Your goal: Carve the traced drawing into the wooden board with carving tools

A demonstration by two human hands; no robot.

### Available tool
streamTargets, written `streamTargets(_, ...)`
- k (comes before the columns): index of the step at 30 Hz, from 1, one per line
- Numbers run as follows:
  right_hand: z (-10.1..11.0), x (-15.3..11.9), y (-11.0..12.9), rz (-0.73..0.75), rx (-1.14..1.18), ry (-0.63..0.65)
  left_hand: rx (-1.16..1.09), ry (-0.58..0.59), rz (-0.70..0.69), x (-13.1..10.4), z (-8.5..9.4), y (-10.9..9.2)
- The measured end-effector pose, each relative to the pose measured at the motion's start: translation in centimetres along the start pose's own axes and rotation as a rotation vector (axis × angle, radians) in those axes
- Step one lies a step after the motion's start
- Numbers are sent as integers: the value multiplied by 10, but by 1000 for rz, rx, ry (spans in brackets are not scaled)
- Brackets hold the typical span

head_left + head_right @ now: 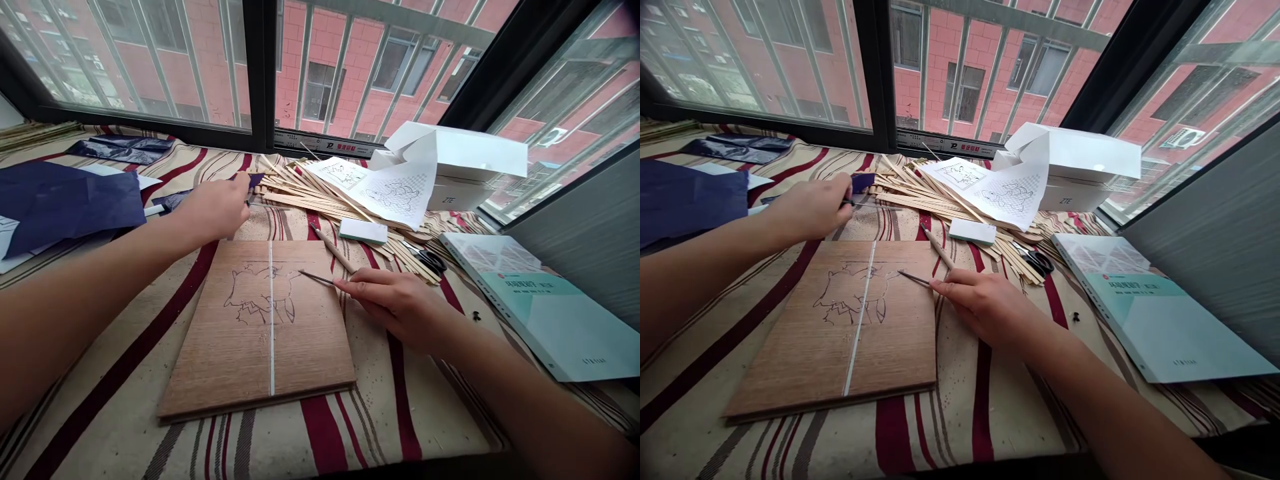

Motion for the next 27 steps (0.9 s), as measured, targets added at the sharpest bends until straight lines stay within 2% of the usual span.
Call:
streamTargets(1,-1,0,0,1,12,6,-28,2,11,-12,-1,0)
streamTargets(5,0,1,0,-8,7,-12,-421,-70,8,-55,-13,-4)
streamTargets(8,0,1,0,-3,3,8,-489,-91,-31,-69,-24,-8)
streamTargets(15,0,2,-3,-19,-18,2,-485,-39,-65,-66,-28,-12)
streamTargets(27,3,9,-26,-60,-16,29,-486,-14,-118,-62,-29,-17)
Point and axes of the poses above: each hand's wrist, its own x-axis towards the middle knuckle, its own z-axis out of the back of the hand, y = z × x, the point moved 6 cm from there along x, towards the middle knuckle, and after that the axes turned 12 degrees about -x, right-handed, at the moved point
